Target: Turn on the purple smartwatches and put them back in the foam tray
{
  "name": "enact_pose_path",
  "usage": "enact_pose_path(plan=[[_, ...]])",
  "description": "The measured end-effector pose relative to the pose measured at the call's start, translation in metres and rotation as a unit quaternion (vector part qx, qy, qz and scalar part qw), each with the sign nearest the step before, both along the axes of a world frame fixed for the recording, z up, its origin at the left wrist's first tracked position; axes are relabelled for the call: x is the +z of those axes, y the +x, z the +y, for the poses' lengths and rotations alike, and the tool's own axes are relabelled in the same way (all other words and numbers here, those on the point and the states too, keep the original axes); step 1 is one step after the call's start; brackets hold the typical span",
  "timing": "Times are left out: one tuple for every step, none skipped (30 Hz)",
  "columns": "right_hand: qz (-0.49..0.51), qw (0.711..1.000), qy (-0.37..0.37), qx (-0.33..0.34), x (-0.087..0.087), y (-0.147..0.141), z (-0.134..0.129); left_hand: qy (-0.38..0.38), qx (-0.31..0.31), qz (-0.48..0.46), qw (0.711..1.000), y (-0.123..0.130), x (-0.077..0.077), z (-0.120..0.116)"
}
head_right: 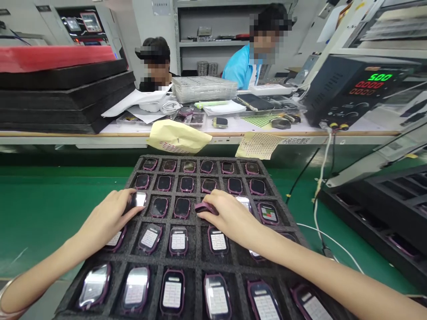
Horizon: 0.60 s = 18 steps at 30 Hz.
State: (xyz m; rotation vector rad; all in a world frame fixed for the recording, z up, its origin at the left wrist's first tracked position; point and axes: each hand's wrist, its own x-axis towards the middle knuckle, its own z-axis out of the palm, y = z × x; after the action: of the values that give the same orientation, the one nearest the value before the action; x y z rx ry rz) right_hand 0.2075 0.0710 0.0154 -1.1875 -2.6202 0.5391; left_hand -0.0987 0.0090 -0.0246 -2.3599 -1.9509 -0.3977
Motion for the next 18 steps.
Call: enact_pose_path(plan=[[0.035,0.999,-0.015,0.013,0.004,-0.001,0.001,-0.017,0.0,-0.066,0.998,-0.001,-0.002,0.0],[0.078,0.996,-0.047,0.022,0.009,-0.003,0.003,-0.039,0.001,-0.128,0.991,-0.002,-0.002,0.001],[0.123,0.987,-0.095,0.025,0.013,-0.006,0.005,-0.062,0.002,-0.182,0.981,-0.003,-0.001,0.003],[0.168,0.974,-0.152,0.024,0.018,-0.009,0.008,-0.084,-0.001,-0.233,0.969,-0.002,0.001,0.005],[0.21,0.955,-0.21,0.02,0.022,-0.012,0.01,-0.101,-0.007,-0.289,0.952,-0.001,0.005,0.007],[0.247,0.933,-0.26,0.012,0.025,-0.015,0.013,-0.12,-0.017,-0.35,0.929,0.001,0.009,0.009],[0.283,0.912,-0.298,0.003,0.027,-0.018,0.017,-0.14,-0.029,-0.417,0.898,0.004,0.015,0.012],[0.315,0.891,-0.327,-0.005,0.029,-0.02,0.02,-0.169,-0.042,-0.487,0.856,0.008,0.02,0.015],[0.346,0.87,-0.352,-0.011,0.03,-0.021,0.022,-0.203,-0.054,-0.547,0.81,0.011,0.025,0.019],[0.373,0.847,-0.378,-0.015,0.03,-0.021,0.024,-0.234,-0.066,-0.594,0.767,0.015,0.03,0.023],[0.398,0.823,-0.404,-0.016,0.029,-0.021,0.026,-0.257,-0.079,-0.63,0.729,0.019,0.034,0.027],[0.42,0.8,-0.429,-0.013,0.028,-0.021,0.028,-0.276,-0.093,-0.656,0.697,0.023,0.037,0.031],[0.439,0.779,-0.448,-0.007,0.026,-0.02,0.029,-0.287,-0.109,-0.676,0.67,0.027,0.039,0.035],[0.452,0.765,-0.459,-0.001,0.024,-0.019,0.029,-0.296,-0.125,-0.691,0.647,0.031,0.04,0.039],[0.463,0.756,-0.464,0.005,0.021,-0.018,0.03,-0.306,-0.137,-0.703,0.627,0.034,0.04,0.043],[0.469,0.75,-0.466,0.012,0.019,-0.017,0.03,-0.317,-0.145,-0.713,0.609,0.038,0.04,0.045],[0.471,0.747,-0.468,0.018,0.017,-0.016,0.03,-0.33,-0.148,-0.721,0.592,0.042,0.039,0.047],[0.471,0.745,-0.472,0.026,0.014,-0.016,0.03,-0.345,-0.148,-0.726,0.577,0.046,0.039,0.048]])
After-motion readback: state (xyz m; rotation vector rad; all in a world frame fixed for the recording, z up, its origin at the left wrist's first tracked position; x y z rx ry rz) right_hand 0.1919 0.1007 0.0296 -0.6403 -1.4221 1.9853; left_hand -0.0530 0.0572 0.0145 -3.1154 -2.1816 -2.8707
